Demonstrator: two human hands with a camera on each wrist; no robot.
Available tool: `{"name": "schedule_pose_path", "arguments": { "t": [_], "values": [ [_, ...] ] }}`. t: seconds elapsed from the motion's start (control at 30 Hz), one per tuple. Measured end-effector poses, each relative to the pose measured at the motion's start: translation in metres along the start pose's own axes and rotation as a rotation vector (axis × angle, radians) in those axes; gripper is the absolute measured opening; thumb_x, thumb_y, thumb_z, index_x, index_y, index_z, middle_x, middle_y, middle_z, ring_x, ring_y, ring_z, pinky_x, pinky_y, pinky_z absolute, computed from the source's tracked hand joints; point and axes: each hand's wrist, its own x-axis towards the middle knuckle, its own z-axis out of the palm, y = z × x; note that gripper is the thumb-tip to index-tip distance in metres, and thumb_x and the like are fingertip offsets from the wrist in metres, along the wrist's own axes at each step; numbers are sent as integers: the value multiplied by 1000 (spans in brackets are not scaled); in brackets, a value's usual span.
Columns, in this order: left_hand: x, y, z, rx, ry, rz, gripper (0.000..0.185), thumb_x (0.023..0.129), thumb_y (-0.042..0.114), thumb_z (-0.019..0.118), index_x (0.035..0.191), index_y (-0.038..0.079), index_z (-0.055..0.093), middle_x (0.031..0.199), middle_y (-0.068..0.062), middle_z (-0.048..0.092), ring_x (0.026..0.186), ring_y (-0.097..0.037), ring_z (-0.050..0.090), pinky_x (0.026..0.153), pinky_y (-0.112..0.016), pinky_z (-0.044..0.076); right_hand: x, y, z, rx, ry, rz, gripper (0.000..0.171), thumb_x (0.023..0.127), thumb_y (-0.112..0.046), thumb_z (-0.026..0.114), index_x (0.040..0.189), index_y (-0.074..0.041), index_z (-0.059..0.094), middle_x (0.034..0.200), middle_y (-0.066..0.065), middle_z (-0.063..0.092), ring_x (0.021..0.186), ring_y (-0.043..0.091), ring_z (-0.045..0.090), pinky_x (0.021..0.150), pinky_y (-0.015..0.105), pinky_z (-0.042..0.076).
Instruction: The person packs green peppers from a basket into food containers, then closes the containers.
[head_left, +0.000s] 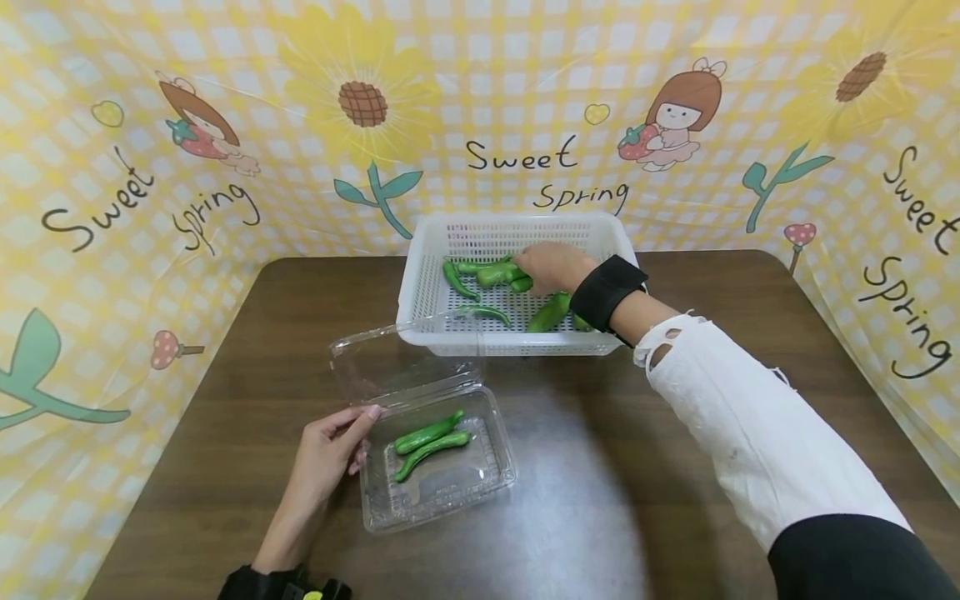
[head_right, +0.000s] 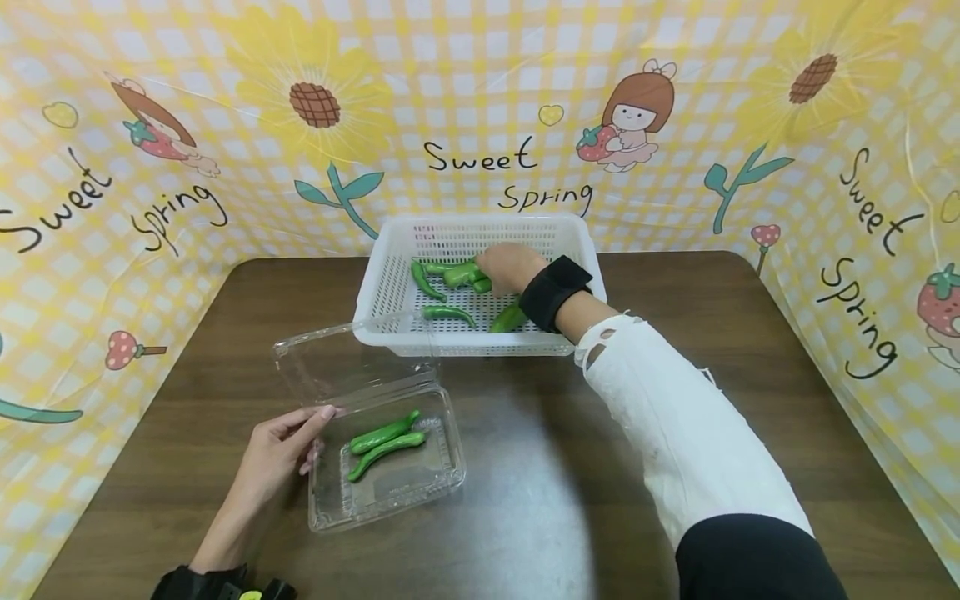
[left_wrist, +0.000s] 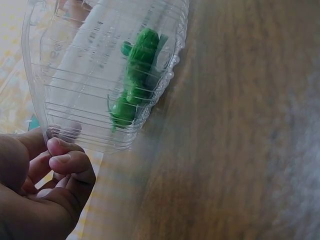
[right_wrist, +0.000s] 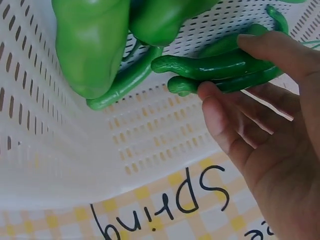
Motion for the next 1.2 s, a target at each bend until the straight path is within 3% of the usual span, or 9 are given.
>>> {"name": "schedule_pose_path", "arguments": {
  "t": [0.43,0.83,1.2],
  "values": [
    [-1,-1,0,6,-1,5,37,98,33,64,113,1,72,60,1,54,49,-6,47,42,-24,44,-18,-3,-10,11,-20,11,24,91,-16,70,111,-6,62,101,9,67,85,23,58,78,35,48],
    [-2,-2,-1,14,-8,28,36,98,33,63,115,3,72,60,0,53,49,-7,46,42,-25,44,-36,1,-20,85,-33,69,31,89,-21,72,115,-6,61,105,10,65,92,25,58,87,38,50],
    [-2,-2,-1,13,-20,23,37,98,35,63,117,5,71,60,1,54,49,-7,47,43,-26,45,-51,0,-20,141,14,50,34,88,-23,75,112,-5,60,103,9,65,91,24,58,87,39,50]
  ]
}}
